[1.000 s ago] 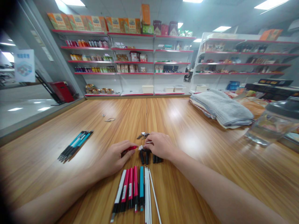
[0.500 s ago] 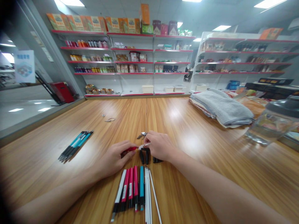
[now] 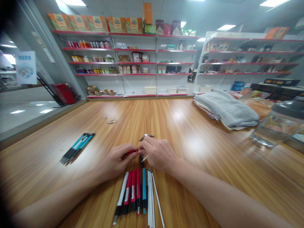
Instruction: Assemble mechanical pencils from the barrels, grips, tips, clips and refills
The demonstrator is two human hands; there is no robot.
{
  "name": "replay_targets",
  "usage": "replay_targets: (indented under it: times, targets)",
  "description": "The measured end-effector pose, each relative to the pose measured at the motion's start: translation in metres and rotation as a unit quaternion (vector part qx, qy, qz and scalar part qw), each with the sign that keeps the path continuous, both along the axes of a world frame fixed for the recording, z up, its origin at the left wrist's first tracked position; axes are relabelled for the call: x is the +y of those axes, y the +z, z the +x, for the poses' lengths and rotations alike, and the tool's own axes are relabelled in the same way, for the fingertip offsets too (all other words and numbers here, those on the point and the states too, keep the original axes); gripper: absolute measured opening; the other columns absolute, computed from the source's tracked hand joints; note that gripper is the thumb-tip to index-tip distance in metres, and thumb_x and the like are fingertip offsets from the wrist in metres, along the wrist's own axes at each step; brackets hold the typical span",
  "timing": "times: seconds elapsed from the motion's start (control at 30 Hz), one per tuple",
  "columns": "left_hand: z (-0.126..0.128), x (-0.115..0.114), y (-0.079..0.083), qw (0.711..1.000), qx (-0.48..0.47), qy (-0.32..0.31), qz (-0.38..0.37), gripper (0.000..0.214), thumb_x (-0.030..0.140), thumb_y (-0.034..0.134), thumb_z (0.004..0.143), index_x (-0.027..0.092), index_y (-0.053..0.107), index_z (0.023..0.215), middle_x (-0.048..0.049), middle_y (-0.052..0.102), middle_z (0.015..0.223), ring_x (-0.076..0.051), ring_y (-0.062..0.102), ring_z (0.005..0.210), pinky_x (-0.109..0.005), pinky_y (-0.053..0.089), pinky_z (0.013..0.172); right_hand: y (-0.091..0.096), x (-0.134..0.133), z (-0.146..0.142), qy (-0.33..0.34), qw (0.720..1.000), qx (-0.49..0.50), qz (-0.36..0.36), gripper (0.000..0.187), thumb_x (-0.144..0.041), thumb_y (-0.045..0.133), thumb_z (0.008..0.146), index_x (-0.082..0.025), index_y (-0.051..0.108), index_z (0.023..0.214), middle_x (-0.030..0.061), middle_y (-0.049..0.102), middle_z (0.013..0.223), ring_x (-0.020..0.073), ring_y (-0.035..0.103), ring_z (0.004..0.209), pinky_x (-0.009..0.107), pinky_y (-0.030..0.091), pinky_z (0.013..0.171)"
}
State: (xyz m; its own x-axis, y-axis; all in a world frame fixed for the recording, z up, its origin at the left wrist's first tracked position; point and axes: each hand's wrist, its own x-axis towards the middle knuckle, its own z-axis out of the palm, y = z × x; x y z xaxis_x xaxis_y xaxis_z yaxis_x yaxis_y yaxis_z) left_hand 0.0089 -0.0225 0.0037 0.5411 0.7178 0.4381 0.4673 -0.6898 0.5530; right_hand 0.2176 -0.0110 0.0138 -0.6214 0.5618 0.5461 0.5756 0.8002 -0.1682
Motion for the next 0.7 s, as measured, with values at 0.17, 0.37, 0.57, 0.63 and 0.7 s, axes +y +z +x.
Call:
replay_targets:
  times: [0.17,0.37,0.57,0.63,0.7]
  targets:
    - [-0.002,-0.001,0.001,1.0,0.004,0.004,0.007,0.012,0.024,0.049,0.094,0.018,0.059,0.095,-0.0003,0.061,0.086,-0.011,0.055,0.08,-0.022,0.04,0.073,0.007,-0.007,0.0,0.013,0.998,0.062,-0.022,0.021,-0.03,0.039,0.096,-0.017,0.054,0.09,0.0048,0.058,0.084,0.0148,0.052,0.074,0.027,0.036,0.064]
    - [-0.004,-0.001,0.002,0.998,-0.014,0.037,0.043,0.009,0.024,0.055,0.09,0.017,0.061,0.088,0.0006,0.06,0.078,-0.01,0.055,0.072,-0.021,0.041,0.068,0.012,-0.012,-0.001,-0.021,0.984,0.176,0.014,0.053,-0.046,0.016,0.099,-0.016,0.057,0.085,0.0085,0.057,0.083,0.0201,0.048,0.082,0.039,0.036,0.079]
    - [-0.002,0.002,-0.002,0.998,-0.014,0.047,0.05,0.006,0.021,0.056,0.089,0.017,0.061,0.088,-0.0003,0.062,0.081,-0.011,0.057,0.075,-0.022,0.042,0.07,0.006,-0.013,-0.003,0.08,0.973,0.218,0.009,0.051,-0.045,0.022,0.1,-0.017,0.053,0.073,0.0047,0.055,0.067,0.0157,0.044,0.066,0.034,0.036,0.067]
    - [-0.002,0.002,-0.002,0.997,-0.017,0.044,0.054,0.006,0.021,0.056,0.089,0.017,0.061,0.088,-0.0005,0.062,0.081,-0.011,0.057,0.075,-0.023,0.042,0.07,0.005,-0.013,-0.004,0.099,0.97,0.222,0.01,0.048,-0.044,0.026,0.1,-0.016,0.055,0.074,0.0049,0.055,0.066,0.0159,0.045,0.066,0.034,0.037,0.067]
    - [-0.003,0.002,-0.002,0.997,-0.022,0.04,0.058,0.006,0.02,0.056,0.089,0.017,0.061,0.088,-0.0006,0.062,0.08,-0.011,0.057,0.075,-0.023,0.042,0.069,0.003,-0.012,-0.005,0.103,0.969,0.224,0.011,0.043,-0.041,0.031,0.099,-0.016,0.056,0.075,0.005,0.056,0.066,0.0159,0.046,0.066,0.033,0.038,0.066]
